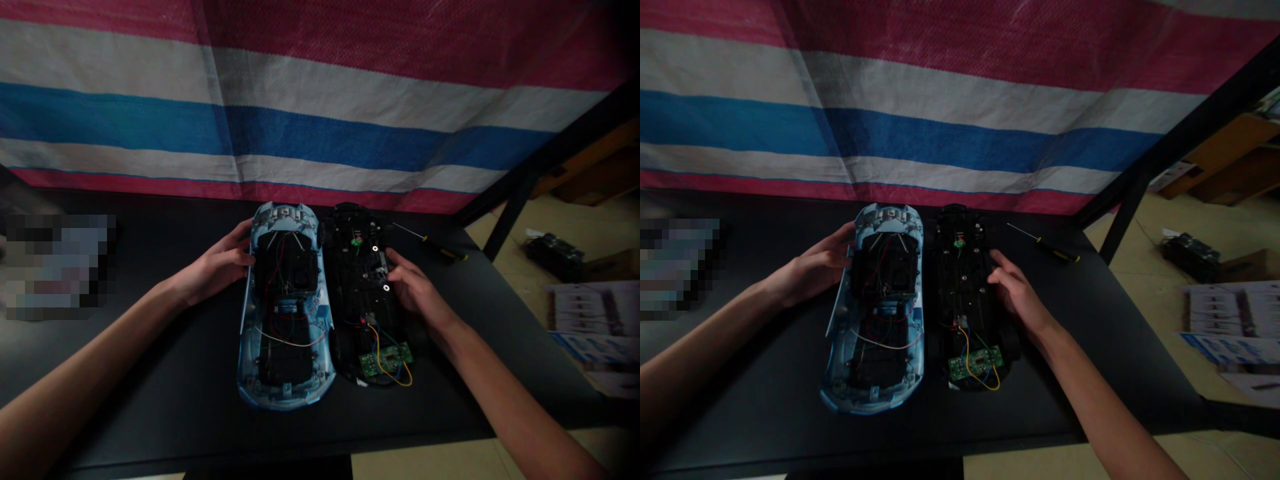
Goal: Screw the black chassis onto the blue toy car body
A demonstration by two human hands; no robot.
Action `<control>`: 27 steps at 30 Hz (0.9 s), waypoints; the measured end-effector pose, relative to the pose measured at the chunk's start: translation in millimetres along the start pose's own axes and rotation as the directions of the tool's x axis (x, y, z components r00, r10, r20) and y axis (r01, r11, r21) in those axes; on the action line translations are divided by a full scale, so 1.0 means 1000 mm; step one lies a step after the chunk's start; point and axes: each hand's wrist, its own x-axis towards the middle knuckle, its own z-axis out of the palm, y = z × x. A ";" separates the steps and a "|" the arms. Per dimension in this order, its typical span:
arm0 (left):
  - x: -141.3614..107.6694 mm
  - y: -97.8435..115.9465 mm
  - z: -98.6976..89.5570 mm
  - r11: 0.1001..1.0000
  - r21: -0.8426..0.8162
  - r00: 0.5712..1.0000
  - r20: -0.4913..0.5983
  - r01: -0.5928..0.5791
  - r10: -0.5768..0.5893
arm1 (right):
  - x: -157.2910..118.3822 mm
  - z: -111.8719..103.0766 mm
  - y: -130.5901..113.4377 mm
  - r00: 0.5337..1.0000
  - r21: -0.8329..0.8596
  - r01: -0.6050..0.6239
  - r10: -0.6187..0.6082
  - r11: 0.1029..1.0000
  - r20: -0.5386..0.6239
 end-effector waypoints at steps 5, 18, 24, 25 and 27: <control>0.000 -0.001 -0.002 1.000 -0.014 1.000 -0.014 -0.001 0.001 | 0.000 0.000 -0.001 1.000 -0.036 -0.003 0.003 0.999 -0.004; 0.000 0.000 0.001 1.000 -0.005 1.000 -0.012 0.002 -0.002 | 0.000 0.000 0.001 1.000 0.004 0.002 -0.002 1.000 -0.031; 0.000 0.000 -0.001 1.000 -0.015 1.000 -0.023 0.015 -0.015 | 0.002 -0.003 0.002 1.000 -0.047 -0.001 0.000 0.999 -0.018; 0.000 0.000 -0.001 1.000 -0.017 1.000 -0.024 0.013 -0.014 | 0.002 -0.002 0.001 1.000 -0.049 0.000 0.000 0.999 -0.012; 0.000 0.000 -0.001 1.000 -0.022 1.000 -0.022 0.006 -0.007 | 0.000 -0.001 0.000 1.000 -0.046 0.001 -0.001 0.999 -0.004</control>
